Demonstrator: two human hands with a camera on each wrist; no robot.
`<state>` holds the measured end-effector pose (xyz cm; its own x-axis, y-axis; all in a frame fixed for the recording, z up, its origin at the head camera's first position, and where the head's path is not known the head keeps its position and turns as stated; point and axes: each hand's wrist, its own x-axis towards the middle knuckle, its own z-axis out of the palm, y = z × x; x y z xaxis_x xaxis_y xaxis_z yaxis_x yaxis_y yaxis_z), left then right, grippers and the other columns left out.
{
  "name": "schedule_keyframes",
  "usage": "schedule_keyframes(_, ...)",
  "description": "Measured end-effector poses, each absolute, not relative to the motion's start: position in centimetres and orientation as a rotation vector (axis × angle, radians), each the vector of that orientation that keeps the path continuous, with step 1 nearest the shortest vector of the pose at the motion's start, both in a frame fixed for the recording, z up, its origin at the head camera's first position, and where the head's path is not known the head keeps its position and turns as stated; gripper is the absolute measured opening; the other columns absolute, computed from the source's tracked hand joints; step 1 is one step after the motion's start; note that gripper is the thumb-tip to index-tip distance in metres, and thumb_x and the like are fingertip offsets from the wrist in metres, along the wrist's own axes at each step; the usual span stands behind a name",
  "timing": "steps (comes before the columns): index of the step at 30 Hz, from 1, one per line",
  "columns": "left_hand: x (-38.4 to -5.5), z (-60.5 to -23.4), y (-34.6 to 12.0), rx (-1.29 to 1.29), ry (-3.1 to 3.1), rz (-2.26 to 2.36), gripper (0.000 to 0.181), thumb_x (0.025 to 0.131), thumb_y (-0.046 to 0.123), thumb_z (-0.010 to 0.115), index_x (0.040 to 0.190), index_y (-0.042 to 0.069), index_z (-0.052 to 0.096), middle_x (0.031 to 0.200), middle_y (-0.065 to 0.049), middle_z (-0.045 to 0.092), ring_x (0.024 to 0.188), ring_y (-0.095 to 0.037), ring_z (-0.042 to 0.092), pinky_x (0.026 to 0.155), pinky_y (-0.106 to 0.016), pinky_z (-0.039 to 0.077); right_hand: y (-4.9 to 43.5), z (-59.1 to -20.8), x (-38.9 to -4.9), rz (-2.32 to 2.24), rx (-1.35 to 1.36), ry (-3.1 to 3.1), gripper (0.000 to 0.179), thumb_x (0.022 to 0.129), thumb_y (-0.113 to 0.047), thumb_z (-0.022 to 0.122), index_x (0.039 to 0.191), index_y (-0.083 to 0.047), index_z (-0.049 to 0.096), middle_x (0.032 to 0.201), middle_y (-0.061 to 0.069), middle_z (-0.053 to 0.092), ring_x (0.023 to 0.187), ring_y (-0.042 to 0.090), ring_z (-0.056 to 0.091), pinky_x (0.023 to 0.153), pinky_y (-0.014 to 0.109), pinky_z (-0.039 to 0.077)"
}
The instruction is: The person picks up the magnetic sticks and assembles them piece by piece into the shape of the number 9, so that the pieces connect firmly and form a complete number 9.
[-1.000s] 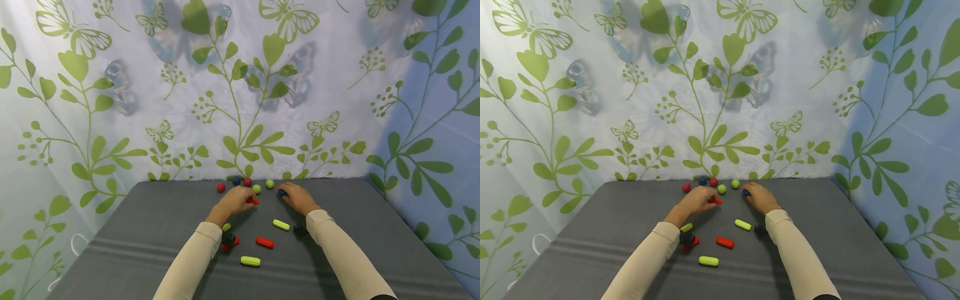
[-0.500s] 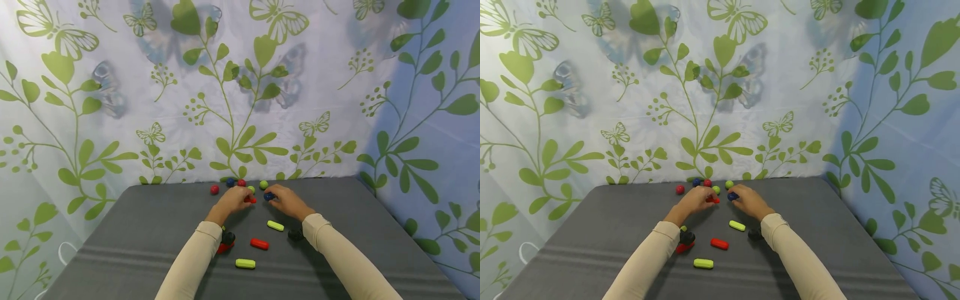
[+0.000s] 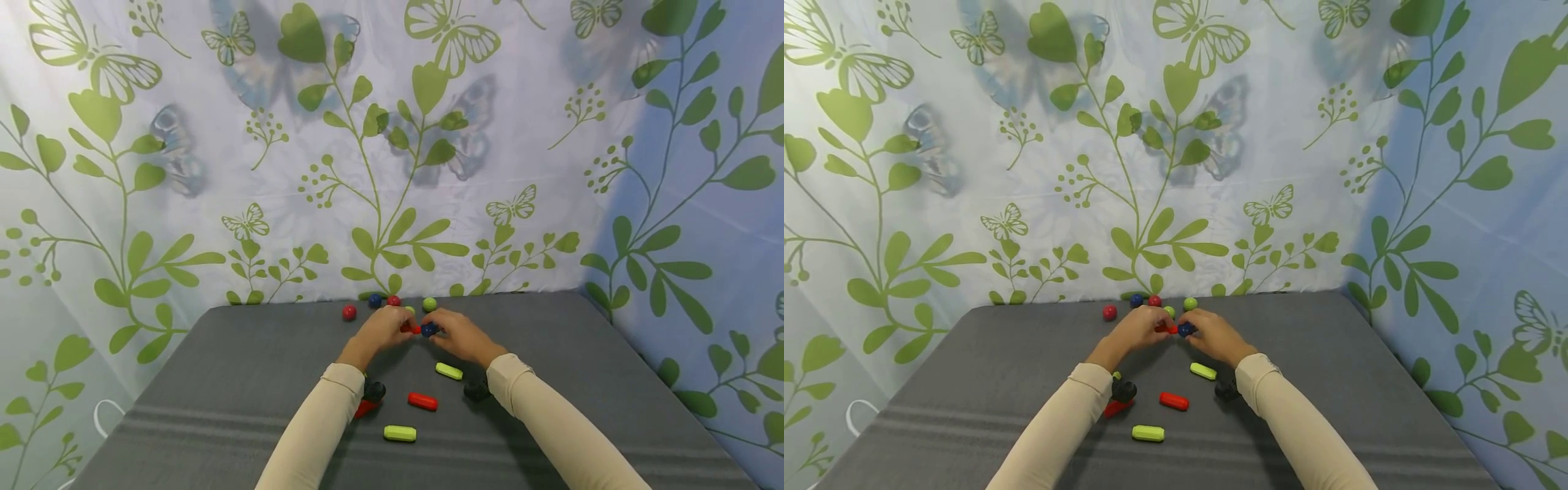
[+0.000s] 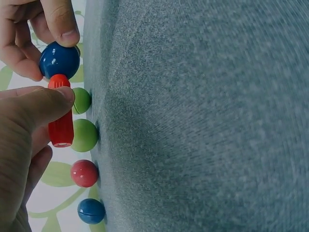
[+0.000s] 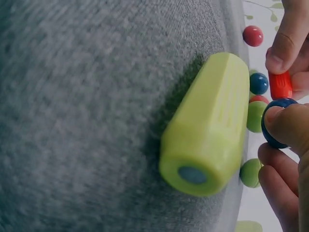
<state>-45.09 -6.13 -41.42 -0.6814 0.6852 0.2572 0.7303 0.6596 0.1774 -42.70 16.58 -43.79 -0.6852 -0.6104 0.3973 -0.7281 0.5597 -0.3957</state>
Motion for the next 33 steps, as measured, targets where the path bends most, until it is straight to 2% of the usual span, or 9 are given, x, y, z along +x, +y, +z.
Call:
schedule_keyframes(7, -45.2, -41.5, -6.3, -1.168, -2.749, -0.367, 0.011, 0.088, 0.015, 0.082, 0.094, 0.016, 0.073, 0.088, 0.007, 0.067, 0.077, -0.005, 0.06, 0.073, -0.022, 0.051, 16.4, -44.1, -42.8, 0.776, 1.111, -2.605, 0.038, 0.088, 0.0, 0.078, 0.124, -0.004, 0.065, 0.114, 0.01, 0.065, 0.096, 0.025, 0.067, 0.081, 0.04, 0.056)
schedule_keyframes(15, -45.3, -40.8, -7.7, -1.041, -2.869, -0.394, 0.023, 0.091, 0.021, 0.078, 0.112, 0.013, 0.074, 0.108, -0.002, 0.072, 0.099, -0.016, 0.066, 0.087, -0.034, 0.053, 16.7, -44.6, -43.1, 0.724, 1.104, -2.657, 0.037, 0.089, -0.002, 0.078, 0.123, -0.004, 0.064, 0.114, 0.007, 0.064, 0.093, 0.024, 0.066, 0.08, 0.04, 0.055)
schedule_keyframes(23, -45.6, -39.9, -8.8, -1.028, -2.824, -0.455, 0.026, 0.092, 0.019, 0.077, 0.115, 0.009, 0.072, 0.109, -0.008, 0.072, 0.101, -0.02, 0.066, 0.089, -0.038, 0.053, 16.8, -44.6, -43.2, 0.651, 1.094, -2.707, 0.038, 0.09, -0.006, 0.078, 0.126, -0.007, 0.064, 0.114, 0.005, 0.062, 0.09, 0.019, 0.063, 0.078, 0.039, 0.054)
schedule_keyframes(29, -46.6, -39.8, -9.2, -1.003, -2.818, -0.42, 0.031, 0.092, 0.019, 0.077, 0.121, 0.009, 0.071, 0.115, -0.007, 0.071, 0.104, -0.02, 0.066, 0.09, -0.039, 0.053, 16.1, -43.5, -43.2, 0.743, 1.039, -2.699, 0.049, 0.093, -0.015, 0.076, 0.138, -0.009, 0.058, 0.128, 0.012, 0.059, 0.106, 0.027, 0.064, 0.085, 0.043, 0.054)
schedule_keyframes(33, -47.3, -39.6, -8.8, -0.99, -2.816, -0.371, 0.032, 0.093, 0.018, 0.076, 0.124, 0.011, 0.071, 0.117, -0.006, 0.071, 0.106, -0.022, 0.066, 0.092, -0.041, 0.052, 15.0, -43.1, -43.6, 0.822, 1.046, -2.641, 0.044, 0.092, -0.015, 0.077, 0.133, -0.007, 0.061, 0.125, 0.011, 0.059, 0.111, 0.033, 0.062, 0.088, 0.047, 0.053)
